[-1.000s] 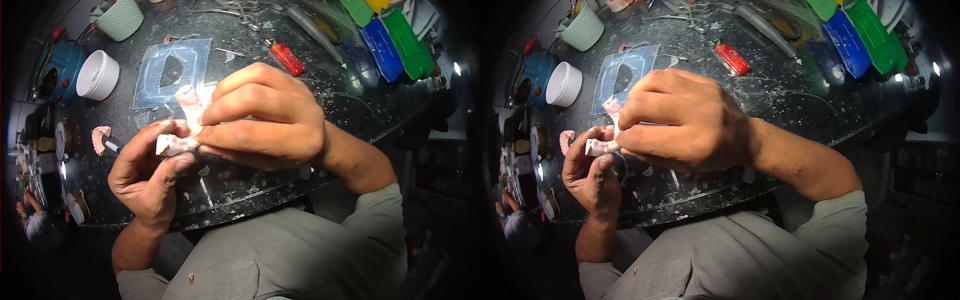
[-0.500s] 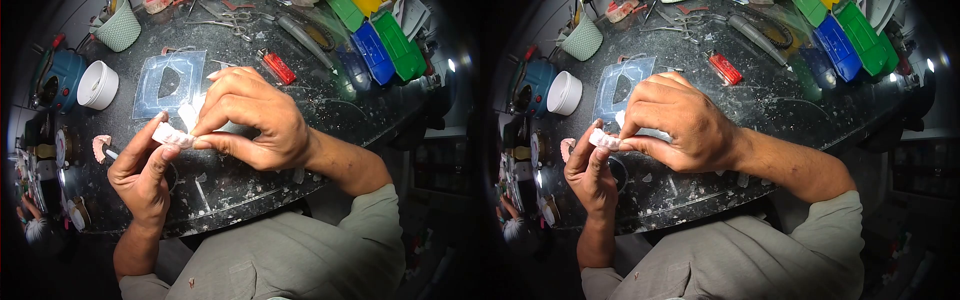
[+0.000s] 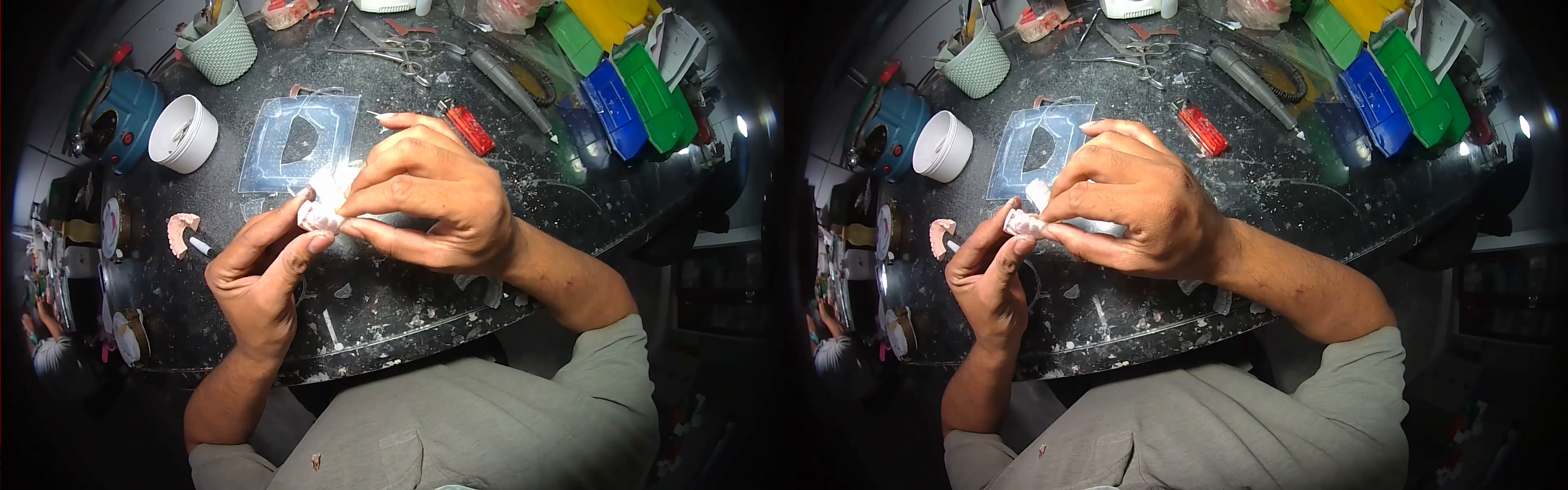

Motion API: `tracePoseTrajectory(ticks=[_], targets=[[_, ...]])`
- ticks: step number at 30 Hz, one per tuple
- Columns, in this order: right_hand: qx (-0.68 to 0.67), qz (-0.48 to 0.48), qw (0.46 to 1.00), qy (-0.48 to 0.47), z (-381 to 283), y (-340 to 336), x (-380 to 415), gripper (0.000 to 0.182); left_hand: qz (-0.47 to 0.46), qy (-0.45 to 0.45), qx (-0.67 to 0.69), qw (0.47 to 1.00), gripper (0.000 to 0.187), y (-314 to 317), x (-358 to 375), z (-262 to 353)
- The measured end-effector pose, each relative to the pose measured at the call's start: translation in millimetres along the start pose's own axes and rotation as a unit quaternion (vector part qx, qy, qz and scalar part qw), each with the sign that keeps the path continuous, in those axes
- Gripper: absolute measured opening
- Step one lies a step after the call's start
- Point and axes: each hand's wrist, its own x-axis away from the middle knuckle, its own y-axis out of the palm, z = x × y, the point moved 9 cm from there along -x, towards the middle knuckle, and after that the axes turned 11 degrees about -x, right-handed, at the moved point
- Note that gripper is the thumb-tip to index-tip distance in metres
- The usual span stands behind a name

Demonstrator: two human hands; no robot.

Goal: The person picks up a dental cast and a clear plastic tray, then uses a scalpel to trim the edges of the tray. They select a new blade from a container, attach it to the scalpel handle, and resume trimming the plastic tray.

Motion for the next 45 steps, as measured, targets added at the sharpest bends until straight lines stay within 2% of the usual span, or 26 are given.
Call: tracePoseTrajectory(ticks=[2, 4, 6, 8, 14, 16, 18, 20, 22, 24, 25, 26, 29, 30, 34, 36, 38, 40, 41, 42, 44, 45], targets=[[0.001, 0.009, 1.000, -0.017, -2.2, -2.8, 0.1, 0.014, 0.002, -0.009, -0.011, 1.000, 0.033, -0.6, 0.3, 0.4], [-0.002, 0.010, 1.000, -0.010, -3.7, -1.9, -1.8, 0.014, -0.027, 0.056, -0.077, 0.995, 0.032, 5.7, 0.6, 10.9], [-0.006, 0.011, 1.000, -0.007, -4.4, -2.3, -3.5, 0.014, -0.024, 0.064, -0.066, 0.995, 0.031, 7.0, 1.8, 10.5], [0.024, -0.010, 1.000, 0.002, -2.7, 1.2, -2.2, 0.018, -0.013, 0.005, -0.081, 0.997, 0.031, 4.4, 1.0, 0.4], [0.069, -0.026, 0.997, -0.007, -0.2, -3.2, -9.5, 0.014, -0.024, -0.010, -0.015, 1.000, 0.031, 12.1, -0.5, -0.4], [-0.007, 0.051, 0.992, 0.119, 42.3, -33.8, -21.5, 0.021, -0.002, -0.004, -0.028, 1.000, 0.031, 12.2, -3.8, 5.0], [-0.016, 0.073, 0.964, 0.256, 111.1, -62.2, -36.4, 0.027, -0.004, 0.028, -0.044, 0.999, 0.032, 8.6, -4.6, 5.7], [0.141, 0.005, 0.949, 0.282, 179.3, -81.0, -59.7, 0.026, -0.009, 0.032, -0.044, 0.998, 0.032, 7.5, -6.0, 8.0], [0.196, -0.057, 0.934, 0.294, 220.6, -74.4, -83.6, 0.029, -0.003, 0.044, -0.048, 0.998, 0.032, 5.8, -7.6, 8.8], [0.298, -0.082, 0.889, 0.339, 241.3, -61.5, -97.4, 0.028, 0.006, 0.021, -0.024, 0.999, 0.031, 1.5, -9.5, 2.1], [0.334, -0.120, 0.849, 0.391, 252.6, -55.8, -100.0, 0.038, 0.007, 0.028, -0.036, 0.999, 0.032, -1.0, -10.4, 3.6], [0.335, -0.120, 0.850, 0.388, 253.9, -53.7, -106.0, 0.038, 0.009, 0.029, -0.036, 0.999, 0.032, -3.2, -11.9, 4.2], [0.399, -0.163, 0.792, 0.433, 265.9, -49.2, -103.9, 0.047, 0.030, 0.052, -0.043, 0.997, 0.031, -10.0, -12.8, 9.4], [0.400, -0.165, 0.792, 0.431, 262.9, -45.7, -106.3, 0.047, 0.030, 0.069, -0.047, 0.996, 0.031, -10.2, -13.1, 14.2], [0.470, -0.160, 0.792, 0.356, 238.1, -28.5, -111.0, 0.043, 0.038, 0.120, -0.084, 0.988, 0.030, -11.5, -12.8, 26.3], [0.457, -0.098, 0.801, 0.375, 226.3, -31.4, -109.8, 0.041, 0.053, 0.119, -0.078, 0.988, 0.027, -14.5, -16.7, 23.3], [0.390, -0.030, 0.857, 0.334, 223.0, -37.4, -115.4, 0.035, 0.060, 0.106, -0.082, 0.989, 0.024, -19.6, -19.6, 18.7], [0.234, 0.076, 0.950, 0.193, 214.9, -47.3, -124.7, 0.030, 0.042, 0.093, -0.078, 0.992, 0.024, -19.7, -21.5, 16.1], [0.108, 0.129, 0.968, 0.184, 206.6, -54.1, -127.0, 0.029, 0.038, 0.106, -0.089, 0.990, 0.023, -18.9, -22.1, 18.4], [-0.026, 0.171, 0.969, 0.178, 193.6, -53.4, -133.8, 0.028, 0.043, 0.114, -0.099, 0.988, 0.022, -20.1, -21.7, 18.7], [-0.228, 0.172, 0.938, 0.195, 156.2, -31.4, -139.7, 0.029, 0.069, 0.141, -0.119, 0.980, 0.022, -23.3, -19.8, 13.8], [-0.222, 0.138, 0.939, 0.223, 137.5, -17.2, -140.5, 0.029, 0.063, 0.120, -0.117, 0.984, 0.022, -26.2, -17.3, 12.3]])
